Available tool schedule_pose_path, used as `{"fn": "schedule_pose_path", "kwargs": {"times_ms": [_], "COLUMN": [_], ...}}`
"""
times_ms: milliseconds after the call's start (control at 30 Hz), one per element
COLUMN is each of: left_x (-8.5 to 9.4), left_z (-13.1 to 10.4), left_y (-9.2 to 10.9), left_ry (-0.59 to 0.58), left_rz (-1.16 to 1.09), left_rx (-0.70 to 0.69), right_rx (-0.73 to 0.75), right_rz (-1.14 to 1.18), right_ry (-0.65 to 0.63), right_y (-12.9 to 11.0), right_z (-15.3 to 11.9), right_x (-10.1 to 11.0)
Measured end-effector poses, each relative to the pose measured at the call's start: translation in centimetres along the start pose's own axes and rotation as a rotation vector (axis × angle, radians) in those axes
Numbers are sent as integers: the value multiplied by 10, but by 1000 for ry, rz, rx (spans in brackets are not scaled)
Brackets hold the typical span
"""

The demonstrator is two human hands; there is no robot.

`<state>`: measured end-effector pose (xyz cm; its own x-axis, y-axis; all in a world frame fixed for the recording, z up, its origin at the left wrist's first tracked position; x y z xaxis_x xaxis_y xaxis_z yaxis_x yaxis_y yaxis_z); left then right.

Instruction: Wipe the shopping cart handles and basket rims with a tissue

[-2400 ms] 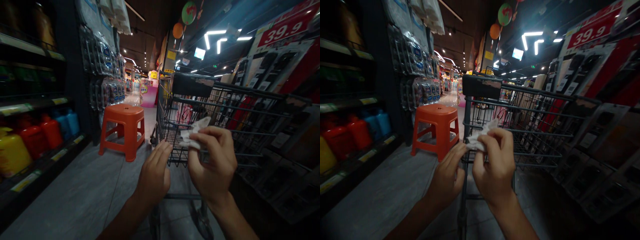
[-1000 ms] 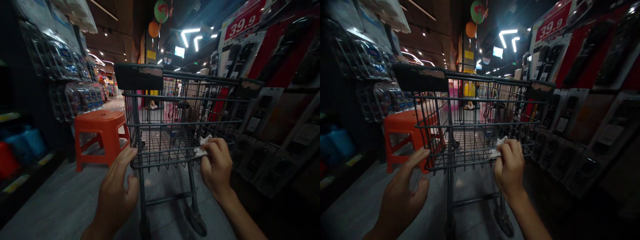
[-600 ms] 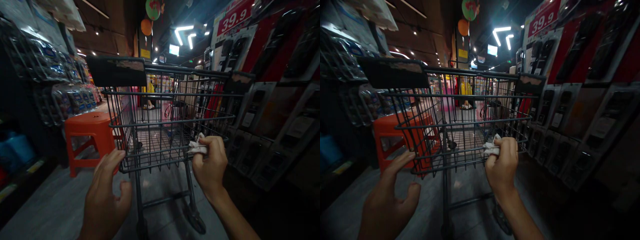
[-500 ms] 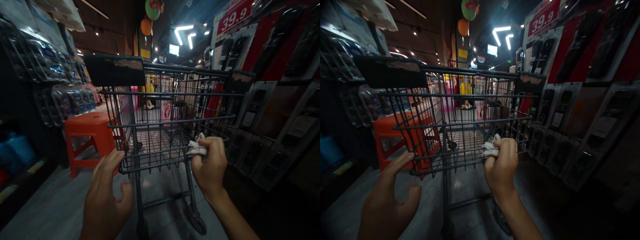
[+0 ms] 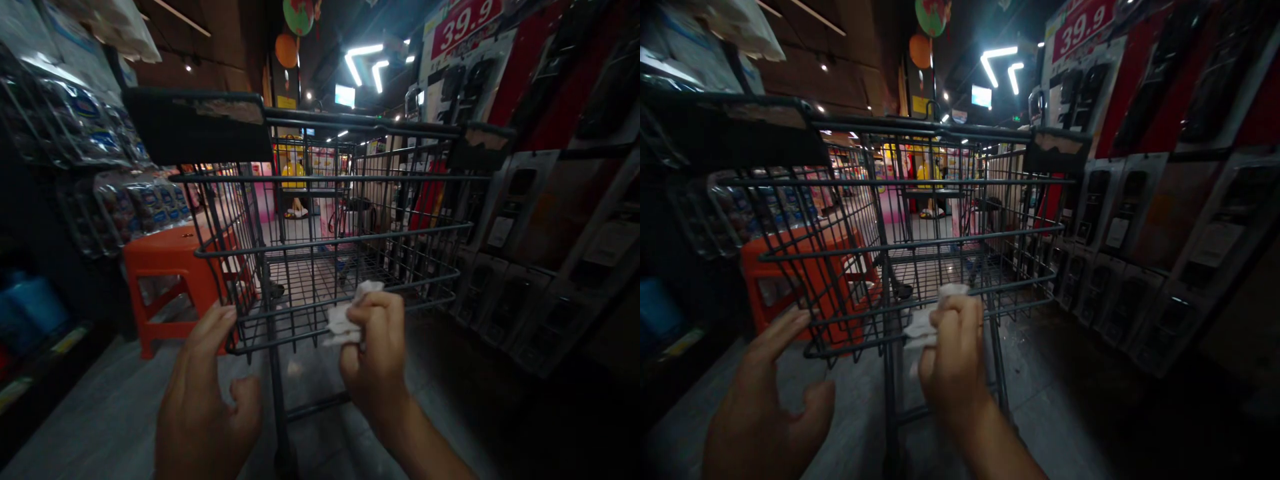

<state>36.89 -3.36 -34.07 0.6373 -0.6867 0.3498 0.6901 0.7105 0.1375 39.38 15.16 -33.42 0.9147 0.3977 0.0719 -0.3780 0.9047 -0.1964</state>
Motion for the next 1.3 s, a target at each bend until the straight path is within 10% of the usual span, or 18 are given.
{"fn": "schedule_pose_path", "kwargs": {"times_ms": [333,800,1300], "left_x": [1,-3,-9], "left_z": [-3,0,-1], "left_y": [-8,-15,-30], "left_ry": [-37,13,85], "left_rz": [-77,-89,-118], "left_rx": [115,75,-90], "right_rx": [249,97,-203], "right_rz": [113,78,-225], "right_ry": [-127,-238,130], "right_y": [-60,14,80], "right_z": [-13,-32,-13], "right_x": [-22,20,62]}}
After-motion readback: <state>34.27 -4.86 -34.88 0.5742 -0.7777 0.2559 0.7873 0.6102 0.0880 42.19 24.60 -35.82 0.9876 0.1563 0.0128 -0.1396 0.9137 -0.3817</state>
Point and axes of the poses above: each hand's wrist, its own z-axis towards the middle knuckle, its own x-axis out of the back of the hand, y = z × x, the point moved 2 cm from there along z, towards the middle knuckle, and after that the axes turned 7 degrees about -z, right-handed, at the moved point
